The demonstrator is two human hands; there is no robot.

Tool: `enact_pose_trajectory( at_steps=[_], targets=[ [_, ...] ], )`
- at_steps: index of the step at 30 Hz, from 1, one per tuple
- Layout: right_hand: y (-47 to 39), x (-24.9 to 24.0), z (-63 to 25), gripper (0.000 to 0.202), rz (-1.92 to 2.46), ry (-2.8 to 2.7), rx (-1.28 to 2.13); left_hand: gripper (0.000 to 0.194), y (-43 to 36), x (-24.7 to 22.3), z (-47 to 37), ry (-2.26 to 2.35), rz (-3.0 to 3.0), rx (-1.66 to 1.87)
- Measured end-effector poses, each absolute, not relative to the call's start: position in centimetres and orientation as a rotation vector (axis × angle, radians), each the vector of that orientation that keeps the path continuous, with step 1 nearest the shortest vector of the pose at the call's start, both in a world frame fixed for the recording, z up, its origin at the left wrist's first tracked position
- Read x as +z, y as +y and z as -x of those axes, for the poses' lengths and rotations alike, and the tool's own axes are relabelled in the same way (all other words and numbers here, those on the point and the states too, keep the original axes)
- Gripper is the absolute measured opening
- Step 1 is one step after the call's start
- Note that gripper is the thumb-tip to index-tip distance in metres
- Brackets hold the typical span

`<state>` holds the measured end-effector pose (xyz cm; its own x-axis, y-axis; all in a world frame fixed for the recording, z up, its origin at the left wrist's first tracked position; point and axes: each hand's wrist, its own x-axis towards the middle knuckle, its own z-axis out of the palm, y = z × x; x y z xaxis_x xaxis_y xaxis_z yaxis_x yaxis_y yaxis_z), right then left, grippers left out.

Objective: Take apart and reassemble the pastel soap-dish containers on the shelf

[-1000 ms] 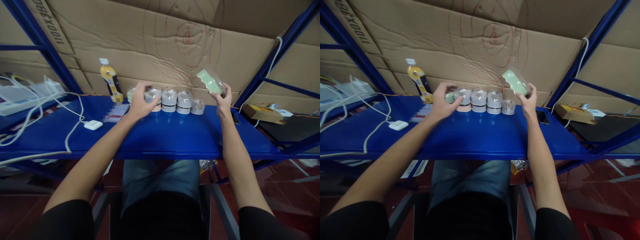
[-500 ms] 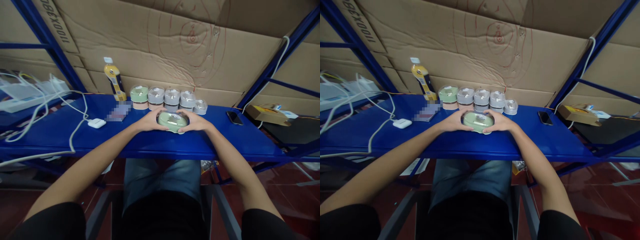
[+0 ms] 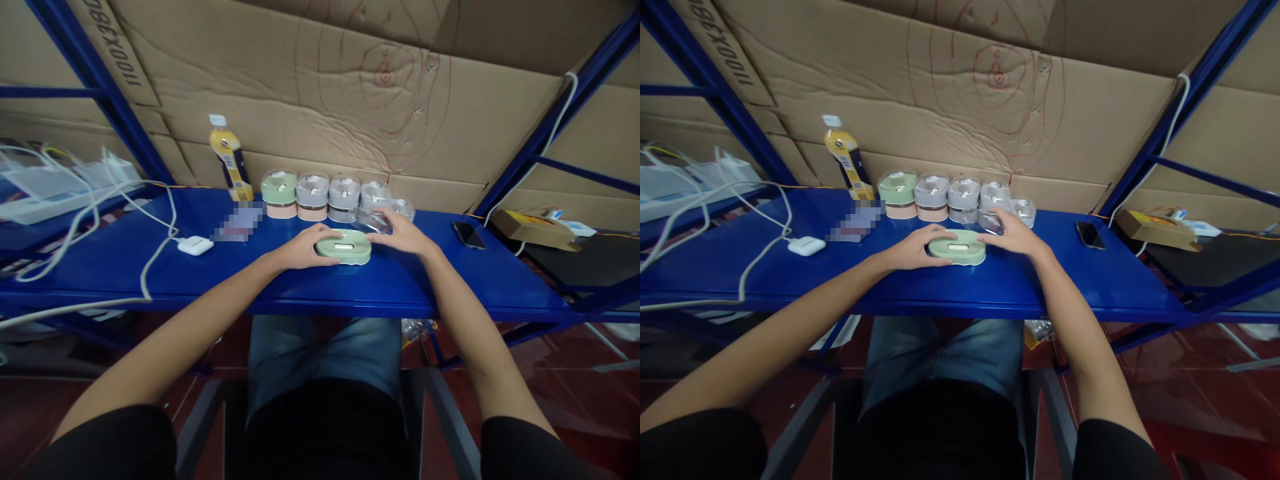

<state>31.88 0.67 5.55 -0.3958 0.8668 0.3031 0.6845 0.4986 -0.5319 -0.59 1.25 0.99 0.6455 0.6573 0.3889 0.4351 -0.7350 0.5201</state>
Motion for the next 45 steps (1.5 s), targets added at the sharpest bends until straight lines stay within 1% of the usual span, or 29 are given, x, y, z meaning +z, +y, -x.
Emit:
enact_pose_trajectory(
  at_steps=[2,3,5,7,12,14,17,19,22,27,30,34,37,41,43,45],
  targets=[
    [1.2,5.6,-33.4,0.098,1.388,-2.177,0.476,0.057,1.0,1.1,0.4,0.848,-2.508,0.766],
    [1.4,5.6,-33.9,0.096,1.419,-2.176,0.494,0.052,0.8,1.2,0.4,0.841,-2.507,0.766],
    [1.9,5.4,-34.7,0.092,1.435,-2.185,0.525,0.048,0.7,1.3,0.3,0.824,-2.490,0.802],
    [2.2,5.4,-35.2,0.089,1.436,-2.189,0.558,0.049,0.8,1.5,0.4,0.824,-2.451,0.844],
    [2.4,5.8,-35.8,0.089,1.456,-2.173,0.581,0.065,2.1,2.6,2.5,0.952,-2.338,0.938],
    [2.4,5.8,-35.9,0.087,1.456,-2.216,0.562,0.068,2.7,2.9,3.7,1.062,-2.338,0.958],
    [2.5,5.5,-36.0,0.085,1.474,-2.301,0.567,0.064,3.4,3.0,5.3,1.232,-2.336,0.937],
    [2.7,5.2,-36.0,0.088,1.496,-2.326,0.565,0.060,3.7,2.8,6.0,1.303,-2.322,0.911],
    [2.9,4.8,-36.1,0.094,1.507,-2.328,0.549,0.053,4.1,2.4,6.3,1.368,-2.297,0.870],
    [2.9,4.8,-36.0,0.097,1.504,-2.327,0.562,0.046,4.1,2.1,6.3,1.408,-2.268,0.827],
    [2.6,5.2,-35.8,0.095,1.522,-2.310,0.544,0.048,3.7,2.2,6.1,1.352,-2.295,0.859],
    [2.0,5.9,-35.6,0.089,1.485,-2.159,0.516,0.054,2.6,2.2,4.5,1.108,-2.372,0.951],
    [1.4,6.4,-35.0,0.092,1.346,-2.040,0.521,0.055,1.9,1.9,2.7,0.986,-2.403,0.926],
    [0.6,6.6,-33.0,0.095,1.108,-2.112,0.586,0.053,1.1,1.4,1.0,0.869,-2.453,0.889],
    [0.5,6.2,-31.6,0.095,1.023,-2.201,0.583,0.064,0.9,1.1,0.6,0.859,-2.431,0.911],
    [0.6,5.7,-30.2,0.094,0.961,-2.269,0.537,0.083,0.8,0.8,0.3,0.887,-2.377,0.925]
  ],
)
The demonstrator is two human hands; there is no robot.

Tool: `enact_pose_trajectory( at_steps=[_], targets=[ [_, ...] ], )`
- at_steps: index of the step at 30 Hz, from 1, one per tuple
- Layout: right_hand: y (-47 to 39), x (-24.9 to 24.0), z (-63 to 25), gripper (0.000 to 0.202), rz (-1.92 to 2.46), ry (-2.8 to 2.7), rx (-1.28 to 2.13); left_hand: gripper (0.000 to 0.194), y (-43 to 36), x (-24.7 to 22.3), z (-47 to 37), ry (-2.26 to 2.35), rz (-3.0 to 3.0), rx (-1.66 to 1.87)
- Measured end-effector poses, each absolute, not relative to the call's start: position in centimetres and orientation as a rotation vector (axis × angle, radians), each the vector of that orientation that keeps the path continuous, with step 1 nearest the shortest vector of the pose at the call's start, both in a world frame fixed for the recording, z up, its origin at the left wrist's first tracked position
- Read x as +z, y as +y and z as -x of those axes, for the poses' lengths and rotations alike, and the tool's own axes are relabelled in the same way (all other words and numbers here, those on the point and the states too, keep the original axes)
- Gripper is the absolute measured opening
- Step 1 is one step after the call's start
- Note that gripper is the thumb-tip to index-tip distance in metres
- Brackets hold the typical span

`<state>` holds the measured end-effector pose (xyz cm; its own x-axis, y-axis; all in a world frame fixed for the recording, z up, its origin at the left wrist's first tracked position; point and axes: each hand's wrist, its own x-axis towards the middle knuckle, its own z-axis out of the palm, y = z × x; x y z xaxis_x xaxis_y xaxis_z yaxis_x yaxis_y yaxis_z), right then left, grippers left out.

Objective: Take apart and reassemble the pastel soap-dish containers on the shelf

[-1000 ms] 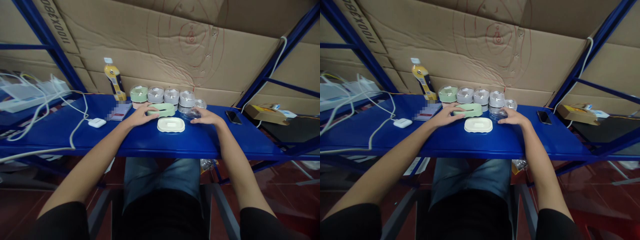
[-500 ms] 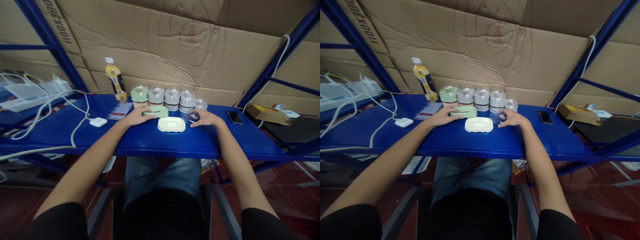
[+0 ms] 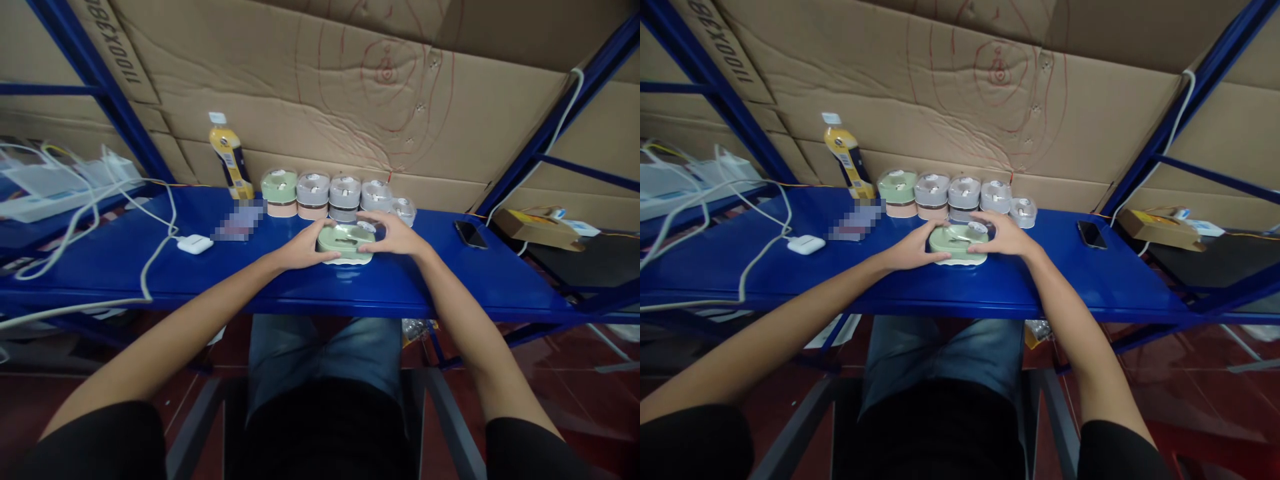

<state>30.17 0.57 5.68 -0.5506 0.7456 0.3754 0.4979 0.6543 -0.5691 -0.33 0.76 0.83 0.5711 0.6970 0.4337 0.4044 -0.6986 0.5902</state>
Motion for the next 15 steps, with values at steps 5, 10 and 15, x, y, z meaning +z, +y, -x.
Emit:
enact_pose_trajectory(
  at_steps=[5,10,15],
  targets=[
    [1.3,4.3,-28.4,0.096,0.853,-2.354,0.391,0.114,0.9,0.2,-0.2,0.900,-2.285,0.946],
    [1.9,3.8,-28.4,0.094,0.865,-2.410,0.380,0.120,1.1,0.0,-0.6,0.908,-2.223,0.957],
    [2.1,3.9,-28.4,0.090,0.931,-2.421,0.443,0.123,1.1,-0.1,-0.7,0.892,-2.181,0.987]
  ],
)
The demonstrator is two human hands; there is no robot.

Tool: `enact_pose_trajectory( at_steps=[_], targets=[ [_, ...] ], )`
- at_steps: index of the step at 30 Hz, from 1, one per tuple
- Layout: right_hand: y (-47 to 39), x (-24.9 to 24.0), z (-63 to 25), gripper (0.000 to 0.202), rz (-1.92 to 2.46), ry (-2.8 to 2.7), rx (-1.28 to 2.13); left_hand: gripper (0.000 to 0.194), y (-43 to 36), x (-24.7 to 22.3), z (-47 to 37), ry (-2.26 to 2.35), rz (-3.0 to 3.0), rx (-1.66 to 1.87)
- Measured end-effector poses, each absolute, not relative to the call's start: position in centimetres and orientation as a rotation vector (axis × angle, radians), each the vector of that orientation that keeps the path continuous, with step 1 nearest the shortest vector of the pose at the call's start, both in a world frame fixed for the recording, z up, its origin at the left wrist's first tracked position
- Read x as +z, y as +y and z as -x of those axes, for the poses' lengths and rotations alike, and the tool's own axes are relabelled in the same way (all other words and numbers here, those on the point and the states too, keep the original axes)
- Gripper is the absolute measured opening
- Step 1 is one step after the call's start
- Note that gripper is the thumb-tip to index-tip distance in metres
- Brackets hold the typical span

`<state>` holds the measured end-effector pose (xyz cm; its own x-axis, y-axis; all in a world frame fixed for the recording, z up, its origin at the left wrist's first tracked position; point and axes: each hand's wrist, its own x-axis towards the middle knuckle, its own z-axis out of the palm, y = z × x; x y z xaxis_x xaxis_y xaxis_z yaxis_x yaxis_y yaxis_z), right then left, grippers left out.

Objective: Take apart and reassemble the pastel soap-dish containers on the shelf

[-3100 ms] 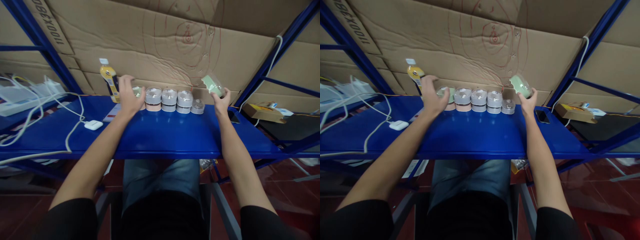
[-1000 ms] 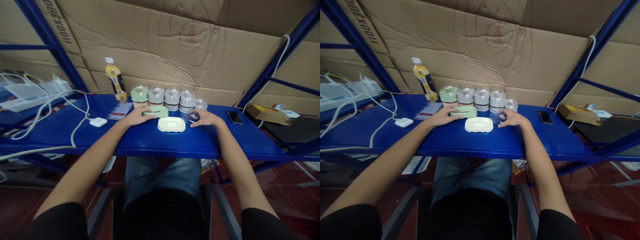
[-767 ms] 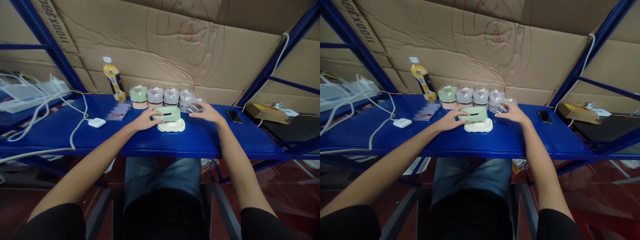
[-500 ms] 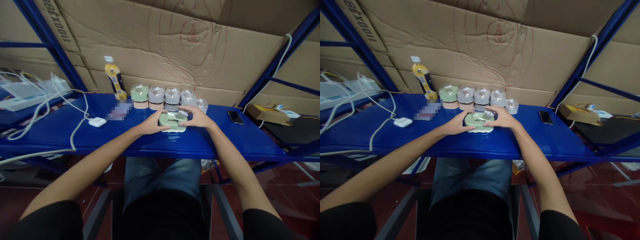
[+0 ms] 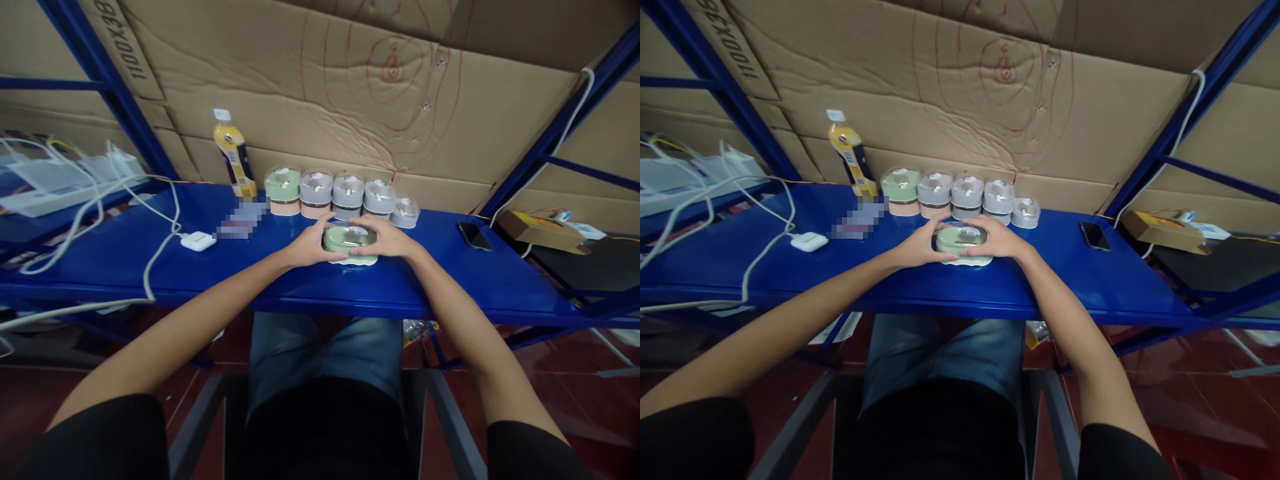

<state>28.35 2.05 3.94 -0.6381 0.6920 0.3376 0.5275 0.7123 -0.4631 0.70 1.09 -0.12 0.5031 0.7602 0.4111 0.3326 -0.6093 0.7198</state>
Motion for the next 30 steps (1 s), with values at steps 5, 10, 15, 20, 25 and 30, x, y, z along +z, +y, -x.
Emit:
enact_pose_trajectory(
  at_steps=[5,10,15,20,25,30],
  targets=[
    [1.8,4.5,-28.2,0.090,0.940,-2.453,0.422,0.124,1.0,0.1,-1.0,0.917,-2.225,0.960],
    [1.8,4.8,-28.1,0.090,0.972,-2.470,0.354,0.127,1.0,0.1,-1.2,0.932,-2.311,0.930],
    [1.7,4.9,-28.1,0.090,0.979,-2.480,0.306,0.134,1.1,-0.3,-1.1,0.921,-2.348,0.909],
    [1.3,5.4,-28.0,0.089,0.969,-2.471,0.303,0.138,1.0,0.0,-1.1,0.910,-2.337,0.883],
    [1.0,5.8,-28.0,0.091,0.986,-2.483,0.275,0.147,1.0,0.2,-1.4,0.836,-2.304,0.948],
    [1.3,5.5,-28.1,0.090,0.984,-2.506,0.265,0.148,1.1,-0.1,-1.4,0.822,-2.314,0.992]
  ],
)
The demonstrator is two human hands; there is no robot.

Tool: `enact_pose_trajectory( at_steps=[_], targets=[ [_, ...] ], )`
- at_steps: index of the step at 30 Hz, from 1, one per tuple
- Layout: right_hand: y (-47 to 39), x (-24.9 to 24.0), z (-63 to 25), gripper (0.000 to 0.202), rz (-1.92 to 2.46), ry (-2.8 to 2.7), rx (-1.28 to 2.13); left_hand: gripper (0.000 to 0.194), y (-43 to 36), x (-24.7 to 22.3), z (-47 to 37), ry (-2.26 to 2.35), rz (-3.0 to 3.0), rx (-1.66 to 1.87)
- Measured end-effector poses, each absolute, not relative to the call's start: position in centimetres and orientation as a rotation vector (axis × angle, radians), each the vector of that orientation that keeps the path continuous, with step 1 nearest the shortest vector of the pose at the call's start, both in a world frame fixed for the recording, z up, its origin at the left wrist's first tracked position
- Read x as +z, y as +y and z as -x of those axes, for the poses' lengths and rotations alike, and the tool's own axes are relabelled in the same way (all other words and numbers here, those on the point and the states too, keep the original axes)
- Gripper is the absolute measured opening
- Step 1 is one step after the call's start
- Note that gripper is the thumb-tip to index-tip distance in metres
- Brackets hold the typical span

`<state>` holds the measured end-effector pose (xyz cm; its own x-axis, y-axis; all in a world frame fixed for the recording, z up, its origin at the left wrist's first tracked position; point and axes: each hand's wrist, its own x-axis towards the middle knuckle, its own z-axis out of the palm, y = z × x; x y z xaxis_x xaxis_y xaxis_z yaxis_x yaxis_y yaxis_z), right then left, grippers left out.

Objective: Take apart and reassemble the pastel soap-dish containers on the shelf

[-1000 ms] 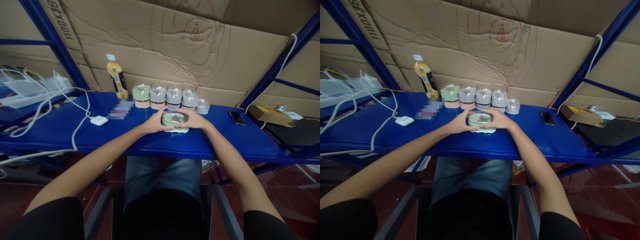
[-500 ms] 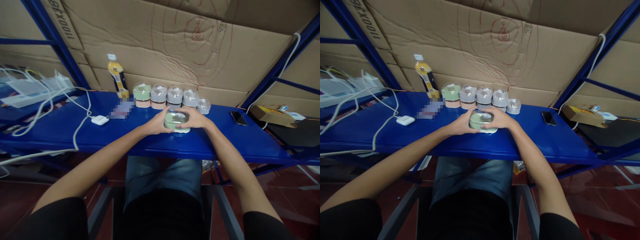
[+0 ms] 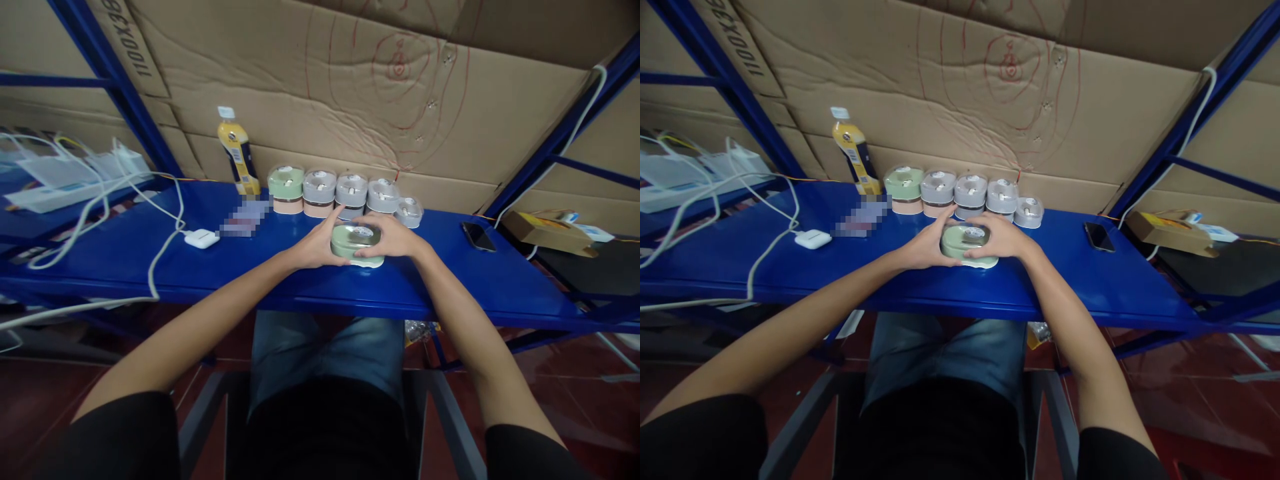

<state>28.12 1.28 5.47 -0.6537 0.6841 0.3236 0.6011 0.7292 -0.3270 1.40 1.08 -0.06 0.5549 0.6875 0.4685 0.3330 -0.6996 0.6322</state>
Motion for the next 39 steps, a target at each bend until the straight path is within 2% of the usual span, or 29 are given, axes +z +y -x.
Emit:
enact_pose_trajectory(
  at_steps=[8,14,19,24,27,29,33,39],
  targets=[
    [0.7,4.0,-28.7,0.098,0.995,-2.459,0.482,0.144,0.9,-0.1,-1.1,0.935,-2.336,0.860],
    [0.1,3.9,-29.0,0.110,1.020,-2.491,0.400,0.138,1.0,-0.4,-0.3,0.962,-2.365,0.821],
    [-1.7,5.6,-33.4,0.099,1.171,-2.300,0.249,0.119,0.7,0.1,0.1,1.028,-2.388,0.722],
    [0.7,7.2,-40.7,0.089,1.754,-1.542,-0.045,0.108,0.6,0.4,-0.3,1.078,-2.407,0.684],
    [3.8,7.1,-42.4,0.084,2.102,-1.204,-0.003,0.106,0.5,0.5,-0.5,1.083,-2.410,0.683],
    [5.6,6.6,-42.3,0.087,2.255,-1.084,0.033,0.105,0.5,0.5,-0.4,1.082,-2.413,0.678],
    [7.7,5.0,-41.1,0.096,2.338,-0.994,0.008,0.102,0.5,0.3,-0.3,1.063,-2.424,0.704],
    [7.9,4.3,-40.6,0.084,2.252,-1.042,-0.041,0.102,0.7,0.2,-0.4,1.085,-2.428,0.691]
  ],
)
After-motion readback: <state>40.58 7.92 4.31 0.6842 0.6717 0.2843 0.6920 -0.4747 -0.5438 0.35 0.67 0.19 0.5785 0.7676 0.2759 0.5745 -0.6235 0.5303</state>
